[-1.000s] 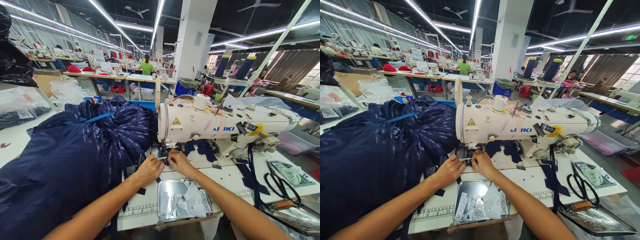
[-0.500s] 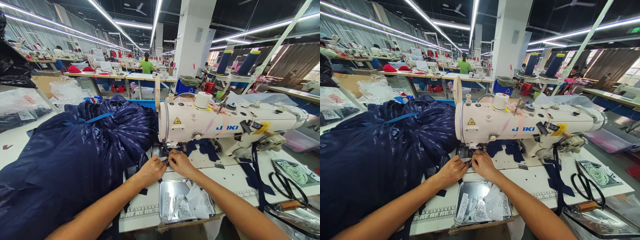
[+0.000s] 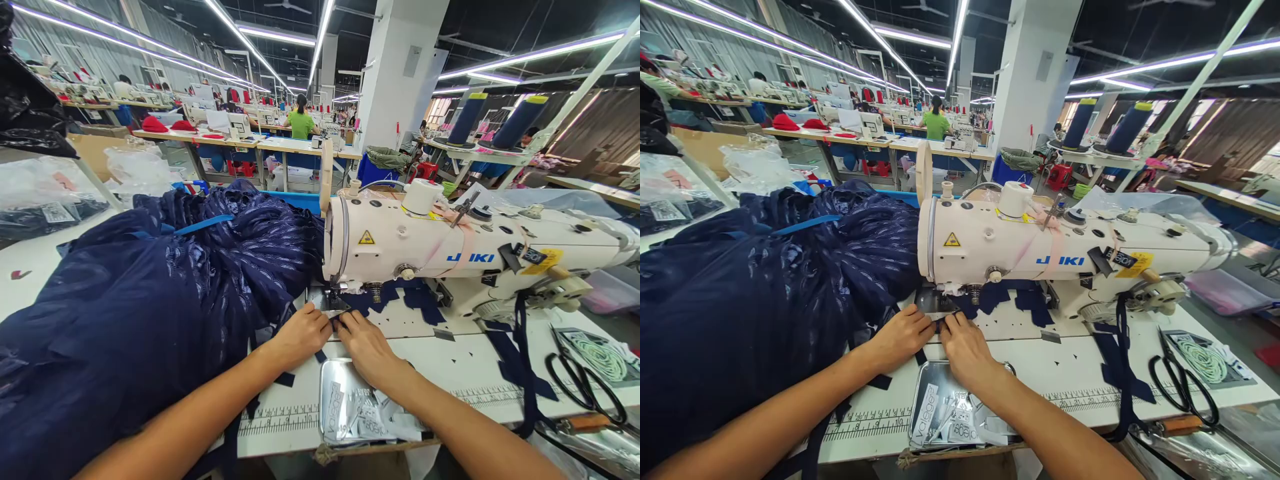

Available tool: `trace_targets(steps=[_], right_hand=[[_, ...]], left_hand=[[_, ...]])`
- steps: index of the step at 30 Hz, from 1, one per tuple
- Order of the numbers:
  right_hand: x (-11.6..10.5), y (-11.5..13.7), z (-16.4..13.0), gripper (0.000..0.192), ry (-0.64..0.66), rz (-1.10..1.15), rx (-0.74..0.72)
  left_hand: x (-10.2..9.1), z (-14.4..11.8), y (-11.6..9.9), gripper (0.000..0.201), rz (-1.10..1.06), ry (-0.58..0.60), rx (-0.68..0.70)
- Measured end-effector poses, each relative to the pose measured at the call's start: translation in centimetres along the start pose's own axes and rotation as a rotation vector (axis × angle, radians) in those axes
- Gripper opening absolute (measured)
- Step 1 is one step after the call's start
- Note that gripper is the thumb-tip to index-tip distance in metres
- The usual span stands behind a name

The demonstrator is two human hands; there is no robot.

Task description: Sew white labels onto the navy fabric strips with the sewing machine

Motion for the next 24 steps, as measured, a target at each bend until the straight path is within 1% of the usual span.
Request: trace_targets(steps=[2, 4, 6, 8, 12, 15, 19, 24], right_hand=[[-0.1, 0.0, 0.1, 0.027, 0.023, -0.019, -0.080], [-0.2, -0.6, 0.2, 0.029, 0.030, -0.018, -0.199], [-0.4, -1.5, 0.4, 0.030, 0.015, -0.024, -0.295], [-0.4, -2.5, 0.8, 0.031, -0.004, -0.043, -0.336], [0.1, -4.0, 1.4, 0.032, -0.037, -0.100, -0.321], [0.5, -4.5, 1.6, 0.037, -0.052, -0.116, -0.317], [0.9, -4.9, 1.7, 0.041, -0.033, -0.086, -0.327], [1.2, -5.1, 1.7, 0.045, -0.006, -0.055, -0.308]], left_hand=[[-0.6, -0.7, 0.5, 0.012, -0.069, -0.003, -0.048], [-0.9, -1.2, 0.7, 0.010, -0.158, -0.022, -0.057], [-0.8, -1.3, 0.6, 0.008, -0.247, -0.038, -0.049], [-0.1, -0.8, 0.5, 0.011, -0.303, -0.034, -0.076], [1.2, 0.8, 0.2, 0.014, -0.297, 0.010, -0.170], [1.6, 1.6, 0.0, 0.016, -0.259, 0.026, -0.208], [1.7, 1.7, -0.1, 0.016, -0.213, 0.015, -0.225], [1.9, 1.6, -0.1, 0.015, -0.186, -0.030, -0.223]])
Point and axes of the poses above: each hand's wrist, its own z-axis towards the middle knuckle, its own x-axis out of the palm, y = z × x, the point moved 4 cm from there along z, towards the middle knuckle, and after that the axes turned 2 degrees about -y, right-handed, at the moved point
